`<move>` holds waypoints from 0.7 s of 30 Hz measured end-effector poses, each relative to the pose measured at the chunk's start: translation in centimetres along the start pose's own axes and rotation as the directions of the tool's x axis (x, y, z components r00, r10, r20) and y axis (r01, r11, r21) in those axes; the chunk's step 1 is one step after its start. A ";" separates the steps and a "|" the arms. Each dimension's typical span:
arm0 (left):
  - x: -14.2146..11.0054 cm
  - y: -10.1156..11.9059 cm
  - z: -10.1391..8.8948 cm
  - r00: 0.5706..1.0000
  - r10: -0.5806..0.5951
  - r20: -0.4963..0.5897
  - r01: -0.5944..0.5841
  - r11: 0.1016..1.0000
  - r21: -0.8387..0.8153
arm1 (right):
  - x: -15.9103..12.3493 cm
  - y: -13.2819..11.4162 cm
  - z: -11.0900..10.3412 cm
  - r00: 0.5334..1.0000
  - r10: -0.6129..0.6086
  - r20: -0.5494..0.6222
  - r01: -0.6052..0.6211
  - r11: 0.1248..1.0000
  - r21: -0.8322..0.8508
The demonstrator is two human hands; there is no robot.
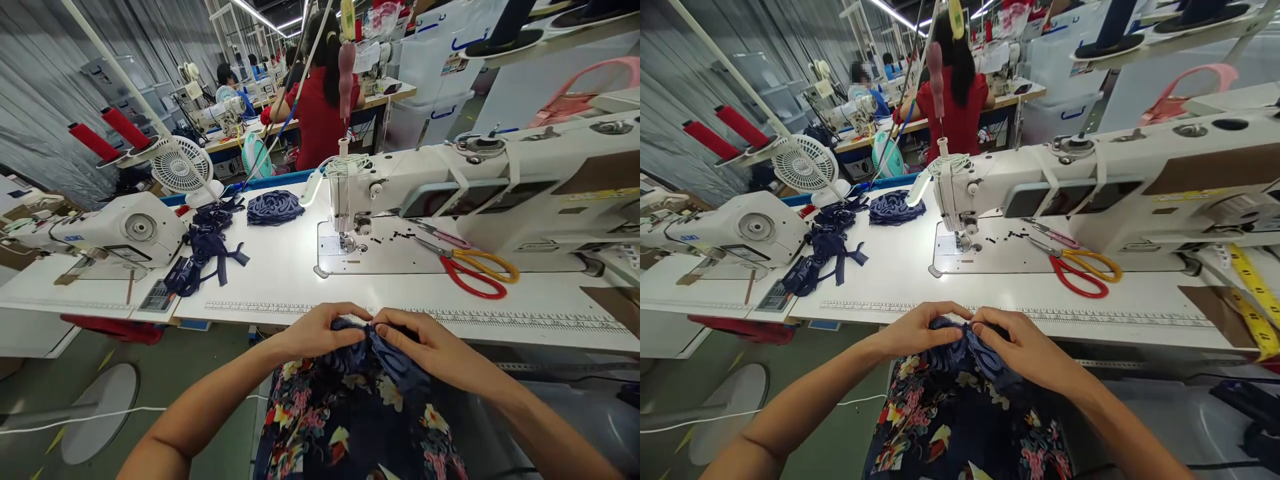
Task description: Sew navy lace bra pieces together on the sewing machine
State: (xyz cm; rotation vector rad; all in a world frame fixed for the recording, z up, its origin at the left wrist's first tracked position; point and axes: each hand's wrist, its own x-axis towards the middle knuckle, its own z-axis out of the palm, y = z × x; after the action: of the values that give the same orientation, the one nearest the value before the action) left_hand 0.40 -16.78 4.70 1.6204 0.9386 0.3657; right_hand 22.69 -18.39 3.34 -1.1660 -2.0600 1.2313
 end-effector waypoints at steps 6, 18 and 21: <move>-0.7 0.3 1.4 0.998 0.042 -0.048 -0.042 0.999 -0.003 | -0.7 -0.7 0.0 1.000 -0.011 -0.028 0.008 0.995 -0.104; -2.5 0.6 3.5 0.965 -0.016 -0.263 -0.015 0.993 -0.116 | -1.8 -1.4 2.5 0.990 -0.040 -0.134 0.027 0.995 -0.096; -3.2 1.1 3.6 0.963 0.029 -0.270 -0.045 0.998 -0.052 | -1.8 -1.8 2.9 0.995 -0.008 -0.101 0.007 1.000 -0.015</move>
State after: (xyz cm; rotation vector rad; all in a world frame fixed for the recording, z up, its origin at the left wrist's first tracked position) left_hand 1.23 -21.58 5.47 1.5615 1.0919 0.6455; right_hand 20.73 -21.78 3.53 -1.2012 -2.0000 1.1316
